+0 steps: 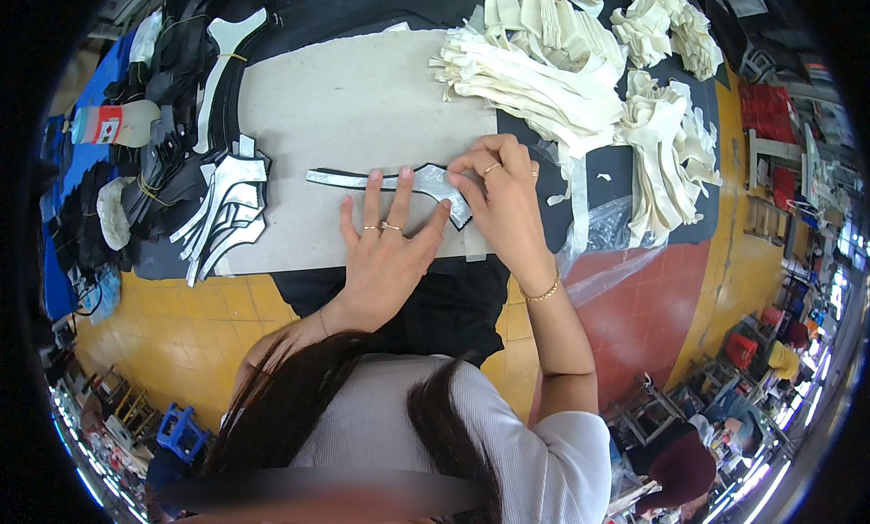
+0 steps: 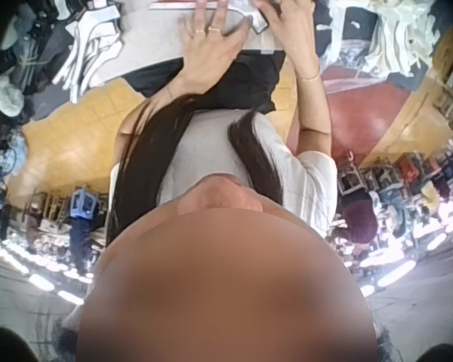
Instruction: The person repeatedly picks up white fabric strips and black fabric pieces, aligns them on a white board, and stacks the assembled units. The process is continuous and repetitive throughout the clip.
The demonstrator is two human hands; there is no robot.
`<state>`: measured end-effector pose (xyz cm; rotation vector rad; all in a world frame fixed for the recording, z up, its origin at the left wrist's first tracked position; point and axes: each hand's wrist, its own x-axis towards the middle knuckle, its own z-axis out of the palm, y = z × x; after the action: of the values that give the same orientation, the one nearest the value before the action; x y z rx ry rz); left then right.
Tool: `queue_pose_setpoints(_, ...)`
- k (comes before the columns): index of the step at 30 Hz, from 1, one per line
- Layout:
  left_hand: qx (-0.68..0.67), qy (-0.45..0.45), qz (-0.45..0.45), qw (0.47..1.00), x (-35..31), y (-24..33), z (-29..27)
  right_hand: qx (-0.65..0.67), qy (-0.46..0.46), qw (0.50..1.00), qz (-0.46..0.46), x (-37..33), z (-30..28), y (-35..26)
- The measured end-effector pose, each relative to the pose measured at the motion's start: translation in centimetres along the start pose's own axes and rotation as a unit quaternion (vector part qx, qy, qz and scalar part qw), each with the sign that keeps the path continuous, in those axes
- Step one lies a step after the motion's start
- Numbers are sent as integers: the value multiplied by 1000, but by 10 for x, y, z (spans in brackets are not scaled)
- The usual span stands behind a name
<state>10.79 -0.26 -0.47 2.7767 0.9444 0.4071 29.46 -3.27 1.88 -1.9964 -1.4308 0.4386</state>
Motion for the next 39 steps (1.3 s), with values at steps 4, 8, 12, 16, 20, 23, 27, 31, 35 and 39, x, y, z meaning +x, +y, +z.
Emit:
queue_pose_setpoints(4,-3,0,9,1000,2,0,-3,-54,-41,998,-11,5,-2,0)
queue_pose_setpoints(8,-15,-8,32,999,4,-2,-4,-54,-50,997,-22,11,-3,2)
queue_pose_setpoints(12,-42,-10,37,998,6,-4,-4,-50,-68,996,-19,16,-6,5)
queue_pose_setpoints(16,-54,-19,37,998,5,-4,-5,-45,-76,996,-24,18,-5,4)
queue_pose_setpoints(20,-47,0,32,998,7,-2,-5,-107,-39,989,-92,6,1,-4)
queue_pose_setpoints(23,-34,-11,38,999,7,-1,-6,-100,-29,987,-125,-2,8,-9)
queue_pose_setpoints(27,-39,-19,40,998,6,-1,-8,-77,-10,994,-78,0,7,-6)
queue_pose_setpoints(31,-46,-12,41,998,5,-1,-7,-87,3,995,-39,2,10,-5)
queue_pose_setpoints(35,-51,-10,45,998,4,-2,-4,-110,33,993,-25,3,11,-6)
queue_pose_setpoints(39,-69,-16,22,997,3,-1,0,-137,55,989,-14,3,13,-5)
